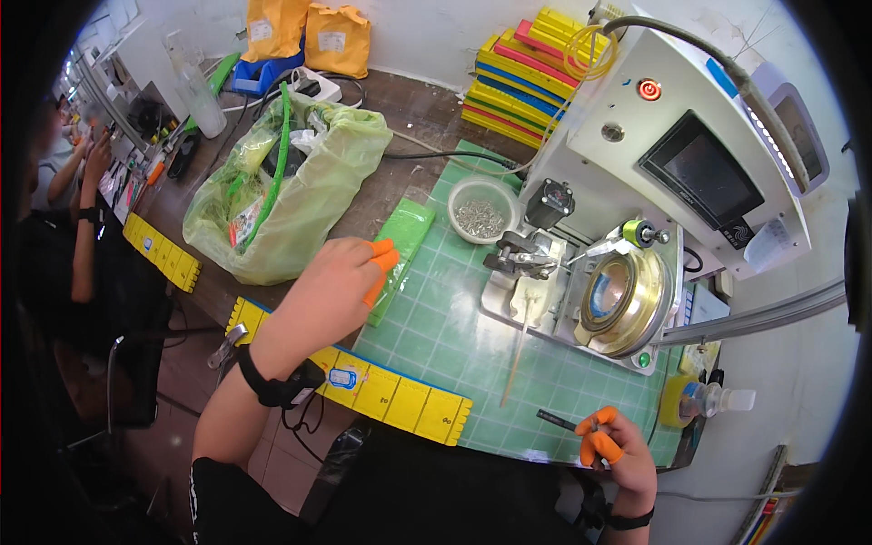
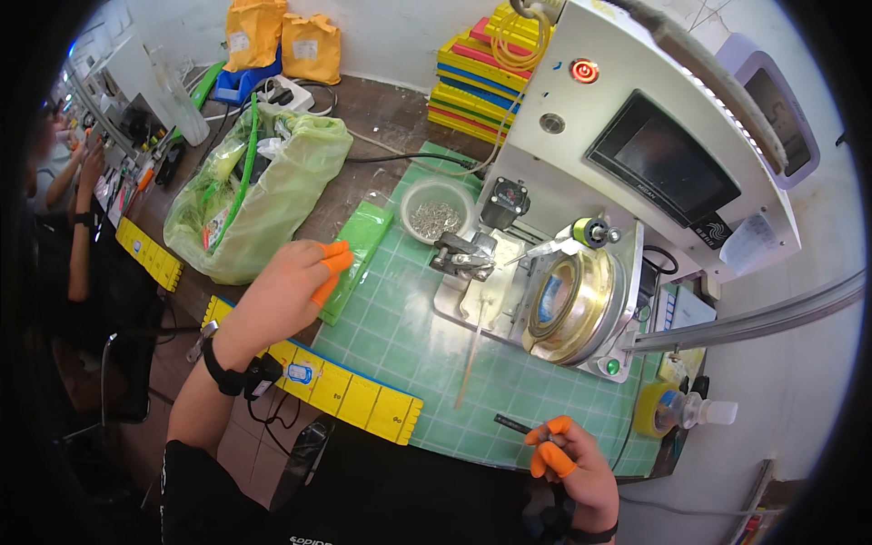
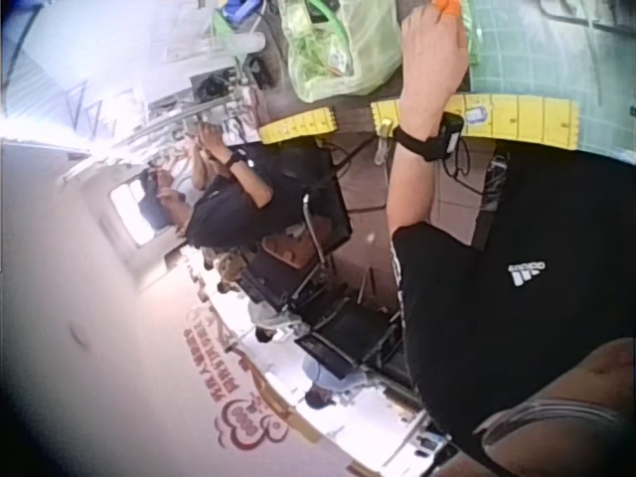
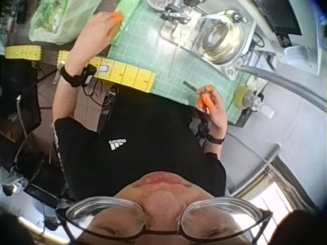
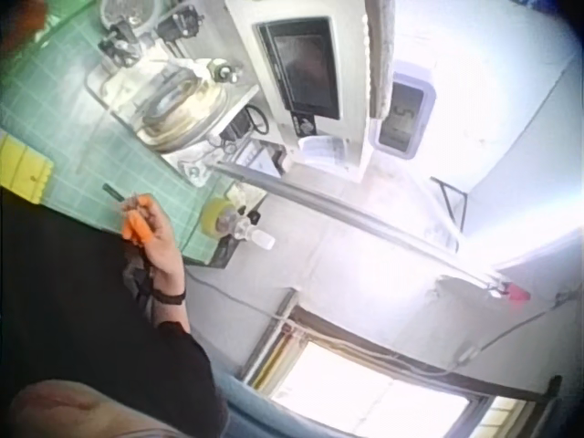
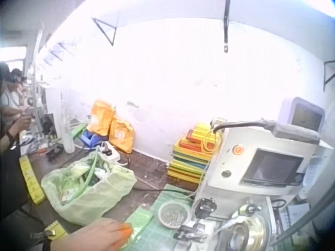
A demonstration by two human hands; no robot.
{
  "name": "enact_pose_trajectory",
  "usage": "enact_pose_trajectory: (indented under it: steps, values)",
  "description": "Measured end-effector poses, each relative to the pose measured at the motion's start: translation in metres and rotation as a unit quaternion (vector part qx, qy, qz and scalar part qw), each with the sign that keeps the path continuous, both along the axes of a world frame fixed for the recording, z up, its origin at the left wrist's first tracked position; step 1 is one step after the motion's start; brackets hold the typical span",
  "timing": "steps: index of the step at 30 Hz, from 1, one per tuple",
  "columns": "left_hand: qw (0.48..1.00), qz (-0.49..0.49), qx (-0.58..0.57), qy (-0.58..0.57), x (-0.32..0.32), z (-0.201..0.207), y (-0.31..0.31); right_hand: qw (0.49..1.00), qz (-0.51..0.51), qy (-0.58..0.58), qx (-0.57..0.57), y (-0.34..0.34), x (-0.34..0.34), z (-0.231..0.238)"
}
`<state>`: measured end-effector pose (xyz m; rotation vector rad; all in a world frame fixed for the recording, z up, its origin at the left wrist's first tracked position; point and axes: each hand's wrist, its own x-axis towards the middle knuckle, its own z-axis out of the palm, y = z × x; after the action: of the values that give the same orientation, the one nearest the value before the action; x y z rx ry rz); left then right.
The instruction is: Using a small specialized machine to assemble or press small metal components together while wearing finger cots.
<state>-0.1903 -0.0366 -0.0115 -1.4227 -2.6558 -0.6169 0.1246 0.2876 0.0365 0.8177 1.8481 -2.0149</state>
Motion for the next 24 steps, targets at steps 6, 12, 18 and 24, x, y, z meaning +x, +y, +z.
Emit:
enact_pose_trajectory:
  steps: [6,12,18,24]
  values:
    - [0.990,0.085,0.106,-0.041,0.012,0.082,-0.030,0.919,-0.048,0.057,0.387,0.017,0.016,-0.022]
    - [0.910,0.102,0.330,0.231,0.044,0.151,-0.091,0.817,0.048,0.069,0.571,0.014,0.012,-0.023]
    - [0.988,-0.124,0.088,0.026,0.040,0.119,0.068,0.907,0.094,0.188,0.364,-0.014,-0.031,0.004]
    - [0.992,-0.085,0.007,0.097,0.024,0.038,0.125,0.952,-0.034,0.305,-0.009,-0.090,-0.123,-0.023]
